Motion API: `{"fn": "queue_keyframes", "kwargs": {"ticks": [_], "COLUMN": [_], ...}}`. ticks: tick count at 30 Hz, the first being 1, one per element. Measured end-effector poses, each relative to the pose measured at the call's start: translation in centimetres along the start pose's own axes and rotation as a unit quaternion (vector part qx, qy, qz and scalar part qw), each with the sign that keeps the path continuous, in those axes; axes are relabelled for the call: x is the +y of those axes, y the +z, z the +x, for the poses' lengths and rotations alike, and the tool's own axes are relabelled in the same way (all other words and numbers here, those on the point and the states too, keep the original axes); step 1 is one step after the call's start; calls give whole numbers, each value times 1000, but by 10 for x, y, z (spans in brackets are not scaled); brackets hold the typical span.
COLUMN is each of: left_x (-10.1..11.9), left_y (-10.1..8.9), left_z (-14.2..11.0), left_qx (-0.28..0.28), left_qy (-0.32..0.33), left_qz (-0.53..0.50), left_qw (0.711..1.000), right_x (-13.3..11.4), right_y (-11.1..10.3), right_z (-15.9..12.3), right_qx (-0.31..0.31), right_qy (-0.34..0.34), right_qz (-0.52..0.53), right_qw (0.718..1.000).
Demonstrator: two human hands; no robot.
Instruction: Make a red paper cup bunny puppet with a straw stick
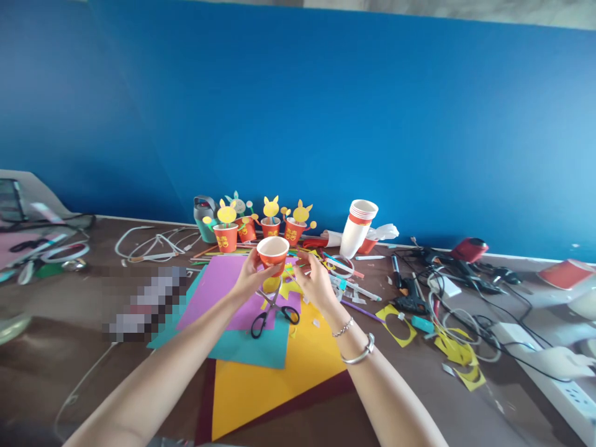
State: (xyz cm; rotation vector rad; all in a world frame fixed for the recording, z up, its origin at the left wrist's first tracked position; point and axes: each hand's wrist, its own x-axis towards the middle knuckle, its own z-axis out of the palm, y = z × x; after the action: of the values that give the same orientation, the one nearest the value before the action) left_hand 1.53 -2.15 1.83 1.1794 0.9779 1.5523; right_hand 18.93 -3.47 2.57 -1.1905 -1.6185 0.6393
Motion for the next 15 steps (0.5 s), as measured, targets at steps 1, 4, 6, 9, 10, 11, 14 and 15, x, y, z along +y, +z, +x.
{"fn": "queue_keyframes", "kwargs": {"ticks": [1, 4, 6, 9, 10, 11, 14, 15], "left_x": [-1, -6, -10, -15, -18, -21, -30, -32], "left_y": [-4, -16, -23, -32, -35, -37, -43, -44], "left_z": [3, 13, 18, 23, 24, 26, 30, 31], "left_qx": [5, 21, 29, 37, 42, 46, 51, 53], "left_qy": [4, -1, -18, -27, -25, -22, -10, -1], "left_qz": [10, 31, 24, 19, 26, 35, 72, 88], "left_qw": [1000, 999, 999, 999, 998, 998, 996, 995], "right_x": [3, 9, 11, 11, 10, 8, 3, 1], "right_y": [0, -5, -11, -20, -23, -25, -26, -25], "right_z": [1, 4, 5, 6, 6, 6, 3, 2], "right_qx": [-5, -25, -35, -41, -46, -57, -114, -137], "right_qy": [2, 2, -6, 3, 14, 28, 61, 65], "right_qz": [-14, -74, -145, -280, -318, -347, -397, -411], "right_qw": [1000, 997, 989, 959, 947, 936, 909, 899]}}
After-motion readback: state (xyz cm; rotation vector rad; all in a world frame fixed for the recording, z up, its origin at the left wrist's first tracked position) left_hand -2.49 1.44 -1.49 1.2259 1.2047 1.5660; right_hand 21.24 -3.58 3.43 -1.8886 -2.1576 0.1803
